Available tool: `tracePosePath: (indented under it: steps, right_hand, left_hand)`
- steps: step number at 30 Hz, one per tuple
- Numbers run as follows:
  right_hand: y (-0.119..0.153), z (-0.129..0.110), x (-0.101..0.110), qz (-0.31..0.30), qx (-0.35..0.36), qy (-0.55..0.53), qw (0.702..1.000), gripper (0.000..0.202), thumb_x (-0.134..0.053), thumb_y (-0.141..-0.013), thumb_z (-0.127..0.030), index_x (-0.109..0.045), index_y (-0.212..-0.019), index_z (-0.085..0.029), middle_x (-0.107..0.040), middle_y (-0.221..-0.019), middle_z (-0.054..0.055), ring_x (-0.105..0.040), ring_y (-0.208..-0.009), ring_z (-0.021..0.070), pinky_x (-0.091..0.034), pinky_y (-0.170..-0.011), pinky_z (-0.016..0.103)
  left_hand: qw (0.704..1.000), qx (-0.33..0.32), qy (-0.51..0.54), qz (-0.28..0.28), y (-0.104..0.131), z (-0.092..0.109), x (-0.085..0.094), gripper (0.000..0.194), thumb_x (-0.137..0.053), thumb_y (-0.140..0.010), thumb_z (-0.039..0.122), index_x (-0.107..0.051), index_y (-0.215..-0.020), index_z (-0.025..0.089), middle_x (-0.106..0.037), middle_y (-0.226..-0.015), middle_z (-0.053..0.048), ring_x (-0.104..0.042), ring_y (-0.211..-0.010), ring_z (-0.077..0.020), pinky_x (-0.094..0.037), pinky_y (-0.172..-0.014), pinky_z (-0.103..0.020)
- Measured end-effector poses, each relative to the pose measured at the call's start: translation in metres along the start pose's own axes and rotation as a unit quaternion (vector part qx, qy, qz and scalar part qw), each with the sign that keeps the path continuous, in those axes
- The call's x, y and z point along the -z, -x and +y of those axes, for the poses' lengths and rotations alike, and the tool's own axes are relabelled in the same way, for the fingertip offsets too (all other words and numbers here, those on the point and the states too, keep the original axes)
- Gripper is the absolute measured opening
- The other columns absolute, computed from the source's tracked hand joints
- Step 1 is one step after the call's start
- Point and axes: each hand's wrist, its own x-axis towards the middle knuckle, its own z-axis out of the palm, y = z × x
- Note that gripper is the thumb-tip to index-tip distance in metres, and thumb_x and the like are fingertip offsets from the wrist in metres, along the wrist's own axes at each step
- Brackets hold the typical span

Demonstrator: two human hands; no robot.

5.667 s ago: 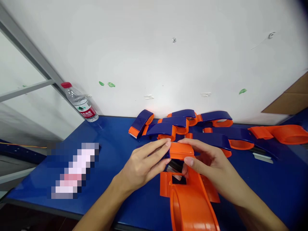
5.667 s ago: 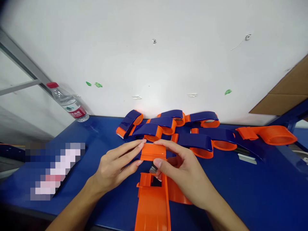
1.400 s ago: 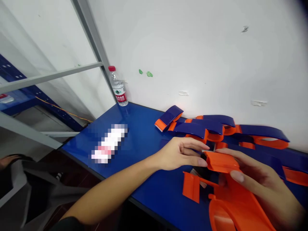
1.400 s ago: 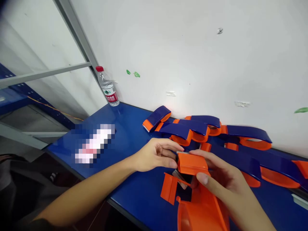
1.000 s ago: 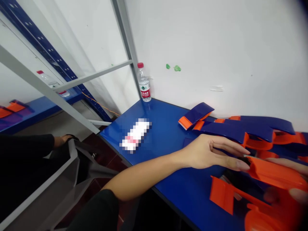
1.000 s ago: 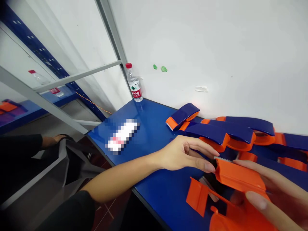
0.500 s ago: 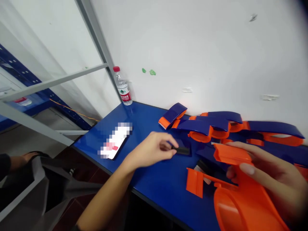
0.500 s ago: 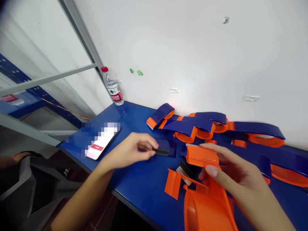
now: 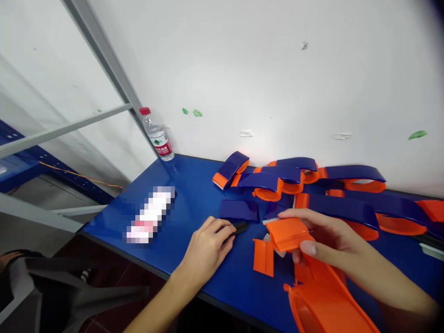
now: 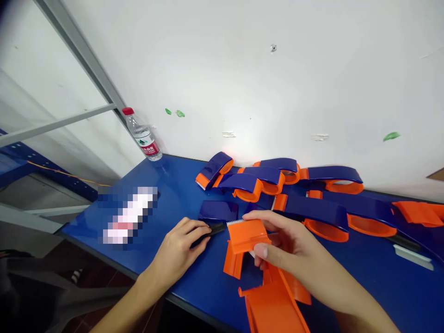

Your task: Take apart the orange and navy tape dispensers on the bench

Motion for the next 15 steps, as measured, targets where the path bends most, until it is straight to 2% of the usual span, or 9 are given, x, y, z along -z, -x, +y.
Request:
tracePosePath:
  steps: [6, 10, 15]
  right_hand:
    - [0.000, -0.002, 0.003, -0.032, -0.005, 0.008, 0.999, 0.044, -0.069, -0.095, -0.040, -0.057, -0.137, -0.035, -0.070, -0.091, 0.000, -0.068, -0.083, 0.0169, -0.058, -0.079, 0.031]
    - [0.000, -0.005, 0.001, -0.021, -0.003, -0.001, 1.000, 0.043, -0.070, -0.094, -0.040, -0.058, -0.135, -0.034, -0.070, -0.094, 0.000, -0.066, -0.082, 0.0161, -0.057, -0.079, 0.031]
    - [0.001, -0.010, -0.003, -0.028, 0.003, -0.036, 0.999, 0.045, -0.073, -0.092, -0.036, -0.057, -0.134, -0.035, -0.069, -0.095, -0.002, -0.065, -0.081, 0.0137, -0.056, -0.077, 0.029]
  left_hand:
    - [0.997, 0.003, -0.066, -0.030, -0.007, -0.002, 0.000, 0.017, -0.056, -0.100, 0.021, -0.068, -0.112, 0.021, -0.072, -0.110, -0.005, -0.065, -0.092, -0.0231, -0.059, -0.079, -0.039]
    - [0.995, 0.010, -0.100, -0.016, -0.006, 0.000, -0.005, 0.020, -0.056, -0.100, 0.024, -0.069, -0.115, 0.021, -0.072, -0.109, -0.007, -0.065, -0.092, -0.0240, -0.060, -0.075, -0.038]
    - [0.996, 0.019, -0.093, -0.005, -0.001, -0.002, -0.011, 0.023, -0.056, -0.099, 0.024, -0.068, -0.118, 0.019, -0.070, -0.115, -0.009, -0.064, -0.097, -0.0257, -0.059, -0.079, -0.040]
